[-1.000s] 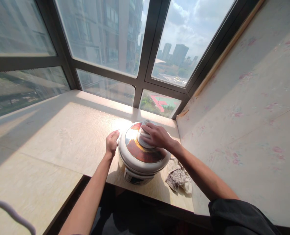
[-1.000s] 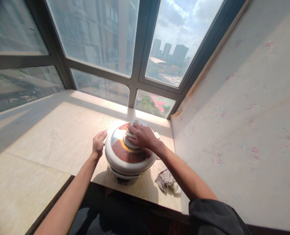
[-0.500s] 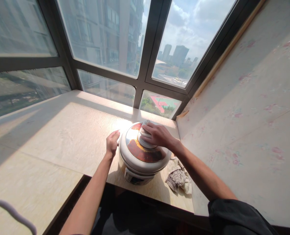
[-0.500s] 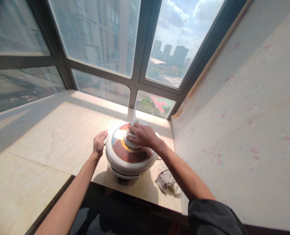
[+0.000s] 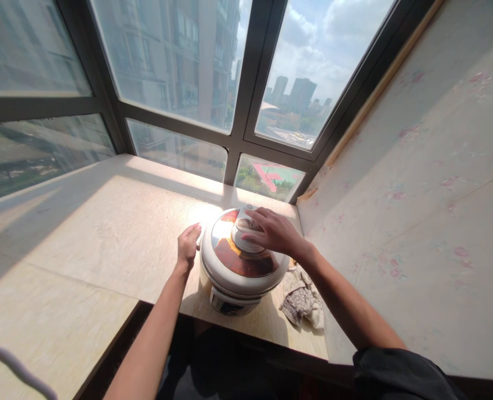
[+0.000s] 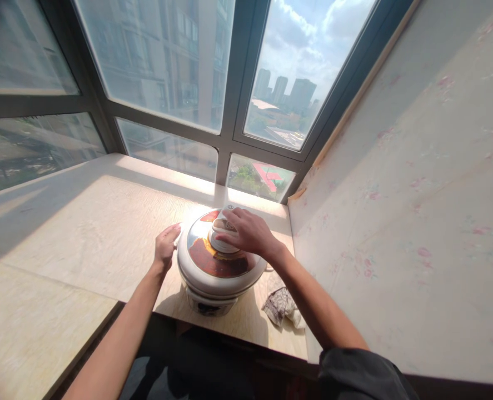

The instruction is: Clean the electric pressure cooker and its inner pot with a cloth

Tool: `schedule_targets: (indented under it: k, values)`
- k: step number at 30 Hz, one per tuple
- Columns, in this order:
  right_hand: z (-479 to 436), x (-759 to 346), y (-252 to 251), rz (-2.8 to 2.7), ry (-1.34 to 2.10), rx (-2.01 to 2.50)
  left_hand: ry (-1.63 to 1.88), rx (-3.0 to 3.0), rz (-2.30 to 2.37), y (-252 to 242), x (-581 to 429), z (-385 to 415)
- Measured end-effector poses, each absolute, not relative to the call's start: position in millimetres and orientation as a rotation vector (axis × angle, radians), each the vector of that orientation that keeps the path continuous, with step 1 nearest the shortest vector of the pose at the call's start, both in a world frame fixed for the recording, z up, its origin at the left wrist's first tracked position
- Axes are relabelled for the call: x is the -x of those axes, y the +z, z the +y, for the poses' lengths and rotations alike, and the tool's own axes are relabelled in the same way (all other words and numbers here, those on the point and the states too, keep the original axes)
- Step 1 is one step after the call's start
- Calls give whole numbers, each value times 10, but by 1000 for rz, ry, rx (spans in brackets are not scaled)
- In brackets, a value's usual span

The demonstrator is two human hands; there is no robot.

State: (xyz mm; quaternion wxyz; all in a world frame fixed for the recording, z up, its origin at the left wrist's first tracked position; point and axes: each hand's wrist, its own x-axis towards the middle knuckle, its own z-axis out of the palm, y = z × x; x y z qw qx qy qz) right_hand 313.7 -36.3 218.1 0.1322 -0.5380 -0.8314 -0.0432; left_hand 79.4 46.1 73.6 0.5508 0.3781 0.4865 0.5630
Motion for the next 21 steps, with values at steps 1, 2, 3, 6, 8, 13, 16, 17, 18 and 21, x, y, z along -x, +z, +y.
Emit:
schedule_targets:
  k: [1, 2, 3, 6, 8, 13, 16, 17, 18, 21]
  values:
    - [-392, -3188, 2164, -2375, -106, 1539, 1330, -893, 1154, 744, -792, 458]
    - [-428, -3245, 2140, -2334, -75, 1509, 1327, -891, 1156, 748, -790, 457]
    - [-472, -3308, 2108, -2284, -36, 1475, 1326, -887, 1157, 749, -788, 458]
    - [-635, -3510, 1950, -2041, 89, 1426, 1321, -877, 1153, 730, -777, 466]
    - [-757, -3640, 1785, -1804, 155, 1476, 1306, -888, 1142, 706, -764, 473]
    - [-1028, -3845, 1195, -1109, 237, 1620, 1289, -914, 1128, 674, -738, 479]
    - [-1139, -3815, 833, -769, 410, 1596, 1303, -862, 1158, 685, -754, 481]
    - [-1164, -3773, 737, -712, 477, 1575, 1316, -841, 1171, 687, -764, 480]
    - [-1183, -3719, 659, -693, 539, 1550, 1336, -821, 1186, 685, -774, 475]
    - [-1193, -3518, 541, -739, 670, 1447, 1413, -806, 1212, 644, -801, 428]
